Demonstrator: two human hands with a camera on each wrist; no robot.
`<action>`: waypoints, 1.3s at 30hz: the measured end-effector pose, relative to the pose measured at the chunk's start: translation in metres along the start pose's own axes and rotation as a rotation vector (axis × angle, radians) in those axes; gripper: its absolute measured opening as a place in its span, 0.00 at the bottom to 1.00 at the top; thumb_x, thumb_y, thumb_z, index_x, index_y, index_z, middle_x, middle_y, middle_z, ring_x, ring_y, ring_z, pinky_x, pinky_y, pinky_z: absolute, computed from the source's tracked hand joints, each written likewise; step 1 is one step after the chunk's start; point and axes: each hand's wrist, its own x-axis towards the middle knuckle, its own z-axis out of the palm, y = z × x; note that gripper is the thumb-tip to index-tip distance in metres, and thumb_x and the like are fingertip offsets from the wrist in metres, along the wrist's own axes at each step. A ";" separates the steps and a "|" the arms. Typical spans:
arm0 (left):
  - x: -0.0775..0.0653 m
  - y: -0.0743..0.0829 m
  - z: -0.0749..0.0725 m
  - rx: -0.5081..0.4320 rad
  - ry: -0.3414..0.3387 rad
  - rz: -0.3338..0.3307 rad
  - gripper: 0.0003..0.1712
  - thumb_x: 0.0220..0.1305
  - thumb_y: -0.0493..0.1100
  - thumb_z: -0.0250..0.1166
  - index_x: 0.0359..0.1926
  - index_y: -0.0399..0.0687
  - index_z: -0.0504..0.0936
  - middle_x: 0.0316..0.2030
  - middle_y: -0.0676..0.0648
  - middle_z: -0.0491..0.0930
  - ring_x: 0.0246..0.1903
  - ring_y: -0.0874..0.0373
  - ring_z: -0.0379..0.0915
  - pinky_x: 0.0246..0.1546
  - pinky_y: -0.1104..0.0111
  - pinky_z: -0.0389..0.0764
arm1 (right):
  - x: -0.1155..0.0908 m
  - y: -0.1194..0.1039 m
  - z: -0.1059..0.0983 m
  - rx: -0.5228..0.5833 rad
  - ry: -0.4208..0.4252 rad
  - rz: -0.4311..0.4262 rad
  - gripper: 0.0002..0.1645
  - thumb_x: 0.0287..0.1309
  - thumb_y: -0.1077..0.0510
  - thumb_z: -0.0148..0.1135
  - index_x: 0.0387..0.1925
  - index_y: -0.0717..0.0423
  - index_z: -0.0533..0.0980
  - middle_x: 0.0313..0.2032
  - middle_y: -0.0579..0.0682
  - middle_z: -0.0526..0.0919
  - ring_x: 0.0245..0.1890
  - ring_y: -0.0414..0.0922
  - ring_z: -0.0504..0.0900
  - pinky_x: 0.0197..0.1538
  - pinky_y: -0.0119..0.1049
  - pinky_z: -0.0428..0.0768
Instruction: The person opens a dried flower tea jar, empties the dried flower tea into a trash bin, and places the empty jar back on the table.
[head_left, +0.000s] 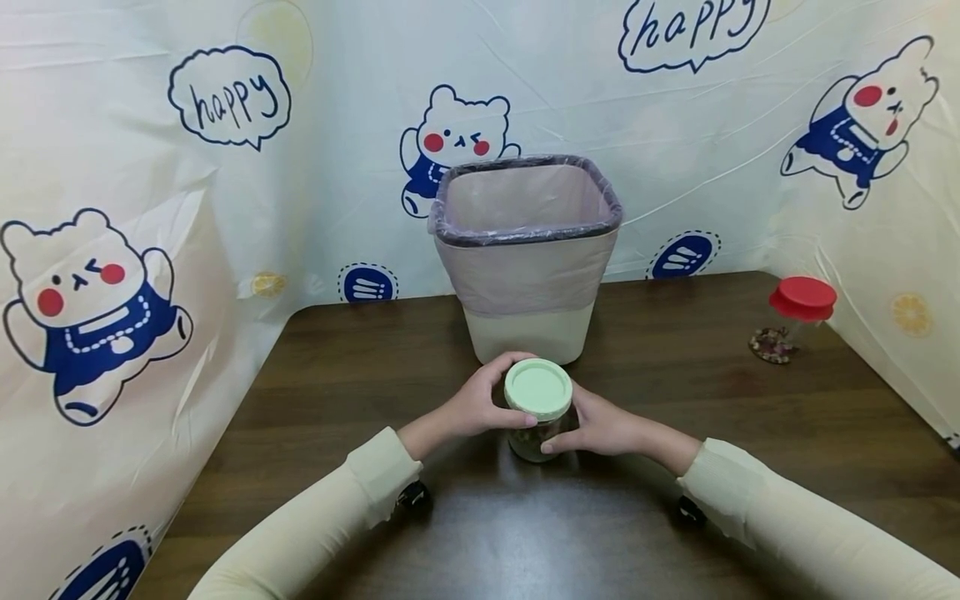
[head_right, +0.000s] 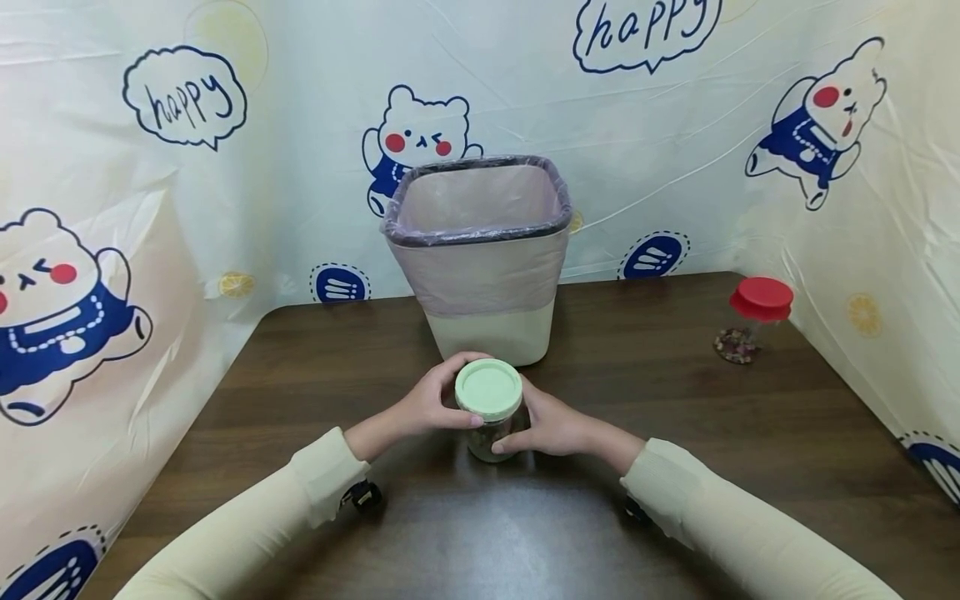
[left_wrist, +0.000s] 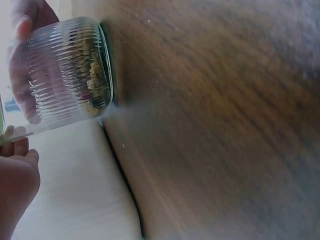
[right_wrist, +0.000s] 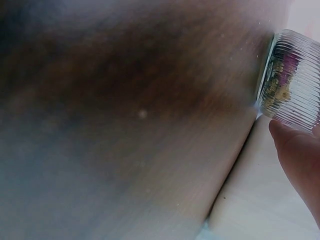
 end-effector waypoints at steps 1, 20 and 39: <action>0.000 0.000 0.001 0.005 0.006 -0.004 0.40 0.47 0.34 0.75 0.62 0.38 0.69 0.57 0.43 0.74 0.57 0.53 0.68 0.61 0.58 0.65 | 0.000 0.000 0.000 0.000 0.001 0.000 0.59 0.49 0.60 0.76 0.74 0.53 0.48 0.70 0.51 0.58 0.69 0.49 0.55 0.68 0.53 0.53; -0.007 0.037 0.020 0.039 0.168 -0.109 0.39 0.48 0.31 0.74 0.61 0.31 0.67 0.54 0.38 0.74 0.54 0.48 0.70 0.57 0.56 0.68 | -0.001 0.001 0.000 0.003 -0.006 -0.031 0.56 0.49 0.60 0.75 0.72 0.52 0.50 0.68 0.51 0.60 0.68 0.48 0.58 0.67 0.53 0.54; -0.012 0.021 0.031 0.030 0.281 -0.099 0.42 0.47 0.39 0.77 0.63 0.46 0.67 0.56 0.50 0.73 0.55 0.56 0.69 0.57 0.56 0.68 | -0.001 0.000 0.000 -0.030 -0.003 -0.036 0.54 0.50 0.59 0.75 0.71 0.52 0.52 0.67 0.51 0.61 0.67 0.49 0.59 0.67 0.55 0.54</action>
